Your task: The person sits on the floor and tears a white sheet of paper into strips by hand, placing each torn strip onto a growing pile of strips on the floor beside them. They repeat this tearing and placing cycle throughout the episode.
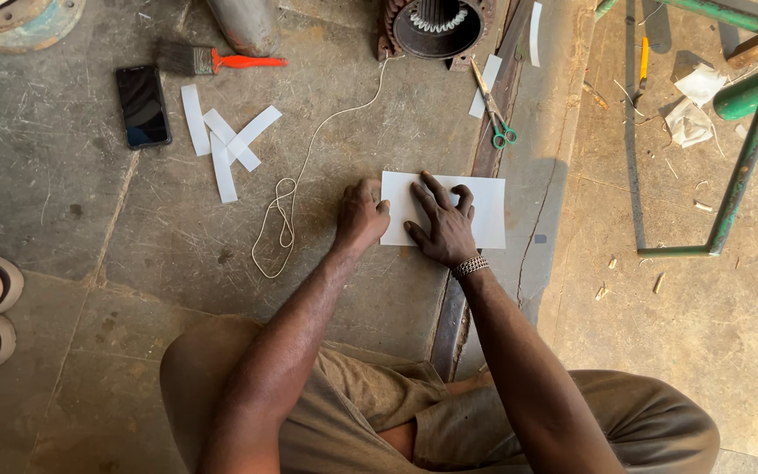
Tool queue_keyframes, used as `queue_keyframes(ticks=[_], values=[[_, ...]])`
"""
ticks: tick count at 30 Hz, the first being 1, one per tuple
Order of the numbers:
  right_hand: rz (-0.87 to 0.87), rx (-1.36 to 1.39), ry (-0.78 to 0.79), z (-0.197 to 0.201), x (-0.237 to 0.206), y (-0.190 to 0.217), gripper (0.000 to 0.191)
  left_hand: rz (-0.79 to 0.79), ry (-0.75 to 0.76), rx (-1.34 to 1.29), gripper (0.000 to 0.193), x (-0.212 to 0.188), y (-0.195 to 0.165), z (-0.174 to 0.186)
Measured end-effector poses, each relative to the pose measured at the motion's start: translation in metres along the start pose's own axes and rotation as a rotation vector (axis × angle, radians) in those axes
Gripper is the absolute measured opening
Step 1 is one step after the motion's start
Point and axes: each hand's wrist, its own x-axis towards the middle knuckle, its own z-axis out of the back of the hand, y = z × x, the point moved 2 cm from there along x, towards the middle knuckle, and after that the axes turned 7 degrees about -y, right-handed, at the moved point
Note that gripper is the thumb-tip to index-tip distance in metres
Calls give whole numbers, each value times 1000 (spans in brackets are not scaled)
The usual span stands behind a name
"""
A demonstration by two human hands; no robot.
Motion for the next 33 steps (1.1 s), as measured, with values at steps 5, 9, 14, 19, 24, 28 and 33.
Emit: queue_keyframes(ticks=[5, 9, 14, 19, 24, 28, 33], values=[[26, 76, -88, 3, 0, 0, 67, 101, 23, -161, 36, 1, 2, 0], [-53, 108, -79, 4, -1, 1, 65, 126, 187, -48, 48, -9, 0, 1], [-16, -16, 61, 7, -2, 1, 73, 150, 83, -87, 30, -15, 4, 3], [-61, -32, 188, 9, 4, 1, 96, 230, 129, -271, 29, -9, 19, 11], [-78, -52, 235, 9, 17, 3, 99, 212, 184, -367, 46, -15, 25, 14], [-73, -39, 264, 12, 28, -1, 95, 37, 119, -329, 55, -18, 17, 7], [-59, -24, 241, 8, 28, -9, 88, -273, 14, -192, 54, -11, 4, -2]])
